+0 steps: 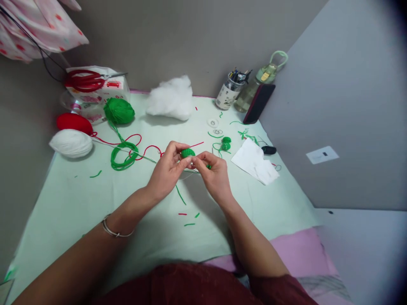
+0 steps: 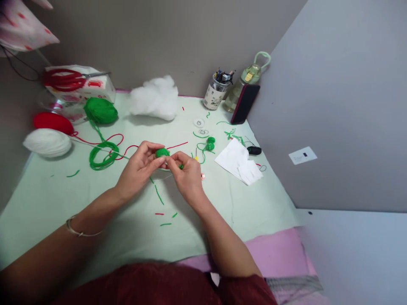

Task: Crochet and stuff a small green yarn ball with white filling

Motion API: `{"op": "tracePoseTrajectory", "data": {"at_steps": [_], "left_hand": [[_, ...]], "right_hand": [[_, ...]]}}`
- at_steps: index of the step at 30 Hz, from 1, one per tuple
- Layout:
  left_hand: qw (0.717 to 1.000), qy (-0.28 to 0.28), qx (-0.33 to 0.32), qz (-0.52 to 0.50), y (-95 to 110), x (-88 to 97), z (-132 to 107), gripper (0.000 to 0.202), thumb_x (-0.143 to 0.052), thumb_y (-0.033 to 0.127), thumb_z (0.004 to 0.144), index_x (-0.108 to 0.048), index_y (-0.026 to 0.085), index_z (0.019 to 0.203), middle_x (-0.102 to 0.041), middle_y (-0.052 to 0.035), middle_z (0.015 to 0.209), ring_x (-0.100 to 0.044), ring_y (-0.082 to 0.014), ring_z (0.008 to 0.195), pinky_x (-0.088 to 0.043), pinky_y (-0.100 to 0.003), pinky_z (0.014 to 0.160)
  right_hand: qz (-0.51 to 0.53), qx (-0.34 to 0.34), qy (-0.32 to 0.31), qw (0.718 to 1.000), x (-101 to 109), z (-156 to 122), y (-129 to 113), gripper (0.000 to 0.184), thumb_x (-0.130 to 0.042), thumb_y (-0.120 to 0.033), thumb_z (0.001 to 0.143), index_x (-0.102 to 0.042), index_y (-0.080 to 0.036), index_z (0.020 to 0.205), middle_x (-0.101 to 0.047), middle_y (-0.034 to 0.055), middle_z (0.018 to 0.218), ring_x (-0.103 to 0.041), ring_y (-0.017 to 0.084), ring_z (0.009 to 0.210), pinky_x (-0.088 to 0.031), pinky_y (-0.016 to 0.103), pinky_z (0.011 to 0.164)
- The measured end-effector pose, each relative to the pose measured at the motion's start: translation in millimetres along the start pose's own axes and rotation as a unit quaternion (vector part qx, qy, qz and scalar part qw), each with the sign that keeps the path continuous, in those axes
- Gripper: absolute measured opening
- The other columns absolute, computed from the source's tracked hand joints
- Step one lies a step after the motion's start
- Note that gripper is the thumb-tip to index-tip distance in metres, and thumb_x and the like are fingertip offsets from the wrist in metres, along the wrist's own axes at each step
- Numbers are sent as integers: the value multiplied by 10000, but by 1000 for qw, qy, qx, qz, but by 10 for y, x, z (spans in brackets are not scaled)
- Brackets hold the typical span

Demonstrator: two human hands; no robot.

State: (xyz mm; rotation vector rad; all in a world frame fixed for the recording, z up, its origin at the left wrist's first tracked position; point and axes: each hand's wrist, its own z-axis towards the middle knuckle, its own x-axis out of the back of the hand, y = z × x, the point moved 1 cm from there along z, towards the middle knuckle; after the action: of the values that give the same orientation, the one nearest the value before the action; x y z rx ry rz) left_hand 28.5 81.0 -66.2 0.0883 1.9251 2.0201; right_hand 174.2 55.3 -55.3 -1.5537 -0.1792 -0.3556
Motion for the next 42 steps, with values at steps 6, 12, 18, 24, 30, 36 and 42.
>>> {"op": "tracePoseTrajectory", "data": {"at_steps": [6,12,18,24,30,36,42], "left_hand": [[998,49,38,-17,-84,22,40,238,-725,189,777,-516,210,890,-611,32,837,-626,-114,710,-567,-247,646],[995,33,90,-36,-102,69,88,152,-686,167,765,-569,196,858,-581,56,696,-571,-85,566,-500,-208,556],[988,-20,122,-89,-16,76,63,109,-711,212,840,-614,197,888,-630,46,749,-629,-83,645,-549,-207,645],[987,-78,104,-95,-55,114,56,236,-789,300,863,-644,200,1021,-631,37,935,-708,-95,762,-595,-263,788],[988,-94,112,-58,-72,144,70,262,-763,344,872,-610,191,1019,-672,17,857,-722,-132,707,-602,-297,731],[996,-10,88,-10,-95,67,84,177,-739,194,757,-594,201,858,-595,52,724,-625,-116,625,-555,-248,613],[990,10,133,-36,-187,61,106,131,-691,191,744,-592,199,829,-630,37,688,-606,-123,630,-512,-225,585]], "right_hand": [[-160,111,-24,981,-44,-130,-70,229,-488,-322,991,-562,-224,798,-627,-18,673,-463,125,555,-339,266,604],[-185,119,-35,975,-77,-117,-36,152,-549,-291,933,-534,-232,794,-571,-40,629,-427,116,529,-311,257,580],[-48,36,-23,998,-8,-39,-15,234,-640,-385,904,-570,-225,748,-581,-45,593,-451,115,542,-353,259,584],[78,-27,-48,995,62,12,-63,320,-720,-443,852,-578,-203,694,-592,-44,585,-453,107,551,-358,258,576],[68,-37,-96,992,125,-19,-119,248,-580,-363,943,-594,-200,757,-512,-53,636,-401,110,598,-325,265,602],[-19,-20,-84,996,26,-140,-195,197,-549,-306,920,-539,-213,746,-502,-42,658,-406,130,615,-318,273,595],[-112,21,-61,992,-91,-123,-55,147,-557,-289,897,-494,-238,774,-450,-67,601,-373,125,549,-288,268,568]]}}
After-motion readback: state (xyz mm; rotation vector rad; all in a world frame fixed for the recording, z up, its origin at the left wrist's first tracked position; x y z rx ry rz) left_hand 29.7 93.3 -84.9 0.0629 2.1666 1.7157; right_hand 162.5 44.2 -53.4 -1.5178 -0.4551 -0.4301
